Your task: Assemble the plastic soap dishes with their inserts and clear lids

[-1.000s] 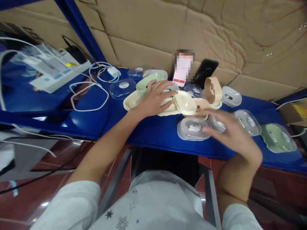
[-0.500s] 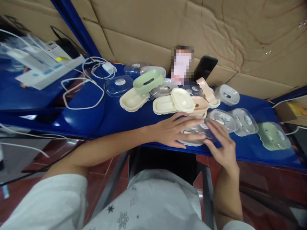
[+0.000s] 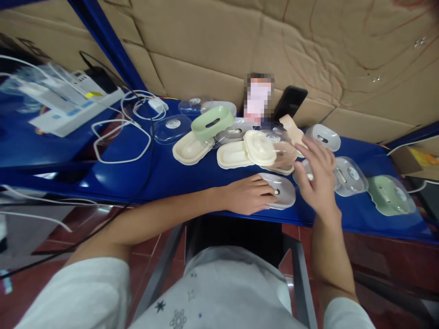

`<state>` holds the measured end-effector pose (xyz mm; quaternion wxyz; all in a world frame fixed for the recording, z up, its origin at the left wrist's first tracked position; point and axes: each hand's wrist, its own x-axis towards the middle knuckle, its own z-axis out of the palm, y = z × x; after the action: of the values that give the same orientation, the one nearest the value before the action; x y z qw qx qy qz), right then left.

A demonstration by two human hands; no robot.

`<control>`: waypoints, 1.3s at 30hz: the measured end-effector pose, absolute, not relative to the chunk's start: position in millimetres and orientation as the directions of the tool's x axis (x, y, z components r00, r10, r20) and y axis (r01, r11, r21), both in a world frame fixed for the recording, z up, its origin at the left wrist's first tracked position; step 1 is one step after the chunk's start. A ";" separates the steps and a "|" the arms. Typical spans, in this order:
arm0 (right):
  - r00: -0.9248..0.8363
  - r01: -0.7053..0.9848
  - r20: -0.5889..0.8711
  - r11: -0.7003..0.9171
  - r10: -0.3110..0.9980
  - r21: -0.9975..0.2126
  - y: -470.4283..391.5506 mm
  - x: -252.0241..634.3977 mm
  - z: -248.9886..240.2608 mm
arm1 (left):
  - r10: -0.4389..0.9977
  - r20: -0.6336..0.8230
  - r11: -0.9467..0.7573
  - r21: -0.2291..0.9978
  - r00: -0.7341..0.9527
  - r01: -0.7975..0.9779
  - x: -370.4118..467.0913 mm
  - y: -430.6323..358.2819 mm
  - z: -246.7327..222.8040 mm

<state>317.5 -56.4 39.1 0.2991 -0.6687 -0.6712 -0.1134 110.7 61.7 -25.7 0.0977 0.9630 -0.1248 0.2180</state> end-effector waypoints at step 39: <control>0.082 0.993 0.473 -0.029 0.877 -0.119 -53.7 347.3 32.2 | 0.658 0.630 -0.752 0.524 0.412 0.399 31.6 292.6 -51.0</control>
<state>347.3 -53.7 32.2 0.2122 -0.7042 -0.6638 -0.1356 31.6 292.6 -51.0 0.1477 0.8272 0.3194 0.4382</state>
